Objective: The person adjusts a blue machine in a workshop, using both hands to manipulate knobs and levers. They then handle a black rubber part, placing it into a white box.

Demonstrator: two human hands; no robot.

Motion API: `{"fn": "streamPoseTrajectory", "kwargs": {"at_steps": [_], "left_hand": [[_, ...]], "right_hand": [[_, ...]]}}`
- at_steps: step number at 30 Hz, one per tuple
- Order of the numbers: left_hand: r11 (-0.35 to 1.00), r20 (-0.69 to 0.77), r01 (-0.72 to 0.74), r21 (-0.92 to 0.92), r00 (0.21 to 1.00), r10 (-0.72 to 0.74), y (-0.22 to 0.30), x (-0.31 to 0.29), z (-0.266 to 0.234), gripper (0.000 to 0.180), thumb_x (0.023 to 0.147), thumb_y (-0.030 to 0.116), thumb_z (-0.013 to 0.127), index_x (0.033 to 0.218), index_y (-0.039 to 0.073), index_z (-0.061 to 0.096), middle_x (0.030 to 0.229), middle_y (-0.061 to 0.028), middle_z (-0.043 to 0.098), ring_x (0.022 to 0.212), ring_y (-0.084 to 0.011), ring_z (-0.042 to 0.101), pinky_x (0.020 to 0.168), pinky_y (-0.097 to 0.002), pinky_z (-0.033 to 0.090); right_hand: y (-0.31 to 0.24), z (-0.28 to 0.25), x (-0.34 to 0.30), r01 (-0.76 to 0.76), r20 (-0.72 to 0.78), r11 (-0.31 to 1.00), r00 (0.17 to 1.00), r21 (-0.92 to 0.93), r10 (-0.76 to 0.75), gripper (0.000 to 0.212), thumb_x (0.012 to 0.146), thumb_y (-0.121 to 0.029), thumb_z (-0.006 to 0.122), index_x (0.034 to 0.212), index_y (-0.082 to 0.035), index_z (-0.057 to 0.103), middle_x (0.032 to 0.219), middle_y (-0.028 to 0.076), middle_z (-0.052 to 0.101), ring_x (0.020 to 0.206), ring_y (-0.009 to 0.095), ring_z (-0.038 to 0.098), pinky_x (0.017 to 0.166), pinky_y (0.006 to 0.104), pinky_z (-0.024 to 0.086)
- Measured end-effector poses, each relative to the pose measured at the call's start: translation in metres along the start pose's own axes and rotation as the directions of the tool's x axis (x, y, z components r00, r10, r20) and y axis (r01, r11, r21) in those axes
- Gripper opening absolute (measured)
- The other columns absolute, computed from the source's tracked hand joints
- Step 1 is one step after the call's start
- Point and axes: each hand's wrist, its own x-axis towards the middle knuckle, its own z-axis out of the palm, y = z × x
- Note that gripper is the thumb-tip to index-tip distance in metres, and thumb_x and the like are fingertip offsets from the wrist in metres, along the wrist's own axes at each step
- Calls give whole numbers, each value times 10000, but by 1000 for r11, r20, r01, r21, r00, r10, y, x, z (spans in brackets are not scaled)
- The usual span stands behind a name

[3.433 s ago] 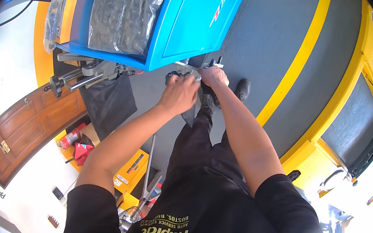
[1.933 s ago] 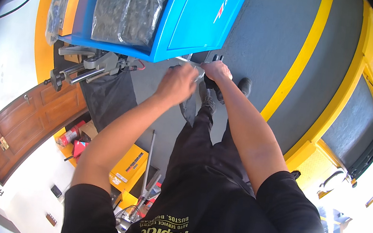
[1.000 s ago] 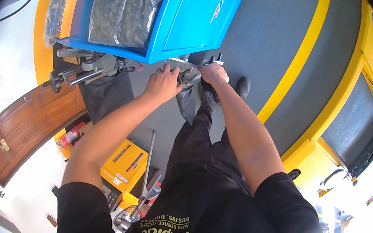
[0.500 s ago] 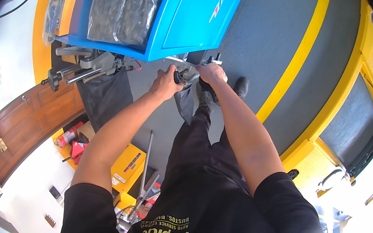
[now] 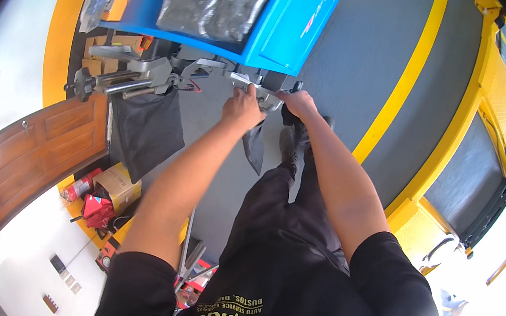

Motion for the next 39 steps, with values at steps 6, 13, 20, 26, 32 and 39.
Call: {"fn": "streamPoseTrajectory", "kwargs": {"at_steps": [6, 13, 20, 26, 32, 39], "left_hand": [[788, -37, 373, -491, 894, -446, 1, -12, 32, 830, 818, 471, 789, 1361, 11, 361, 1317, -316, 521, 1057, -407, 700, 914, -484, 590], [613, 47, 306, -729, 915, -402, -4, 1, 37, 838, 749, 349, 799, 1363, -48, 389, 1222, -329, 631, 1109, -477, 657, 988, -523, 554], [814, -128, 137, -564, 960, -250, -18, 13, 59, 895, 695, 405, 844, 1360, -42, 444, 1308, -280, 627, 1219, -450, 608, 1035, -485, 532], [873, 23, 252, -418, 963, -268, -25, 8, 46, 954, 779, 608, 754, 1444, 43, 370, 1317, -296, 620, 1237, -447, 612, 1046, -522, 498], [710, 39, 607, -357, 769, -638, 22, -29, 31, 1002, 875, 556, 708, 1554, -6, 233, 1552, -301, 401, 1429, -488, 387, 1087, -544, 462], [848, 345, 465, -255, 863, -369, 144, 4, 14, 554, 902, 464, 706, 1236, 26, 643, 1215, -177, 682, 1014, -309, 701, 858, -494, 565]], "right_hand": [[108, -26, -27, 245, 12, 948, 967, 205, -253, 686, 948, -623, 635, 1296, -35, 692, 1209, 150, 719, 1126, 266, 664, 989, 387, 488], [326, -74, -152, -199, -123, 978, 971, 71, 206, 526, 960, -445, 684, 1125, 54, 668, 955, 140, 711, 815, 239, 678, 772, 421, 548], [429, -69, -274, -631, 69, 724, 765, 280, 640, 586, 933, -529, 692, 1179, 3, 711, 1166, 190, 703, 1060, 319, 690, 947, 455, 531], [464, -137, -246, -503, 86, 736, 846, 452, 526, 530, 949, -492, 668, 1222, -42, 729, 1256, 193, 685, 1146, 299, 656, 1019, 435, 490], [509, -295, -229, -276, -46, 633, 895, 723, 444, 507, 983, -431, 663, 1284, -22, 663, 961, 150, 716, 779, 259, 720, 711, 428, 592], [478, -506, -202, -120, -137, 539, 901, 834, 412, 431, 1007, -426, 622, 1154, -24, 674, 886, 116, 691, 728, 247, 699, 663, 405, 587]]}}
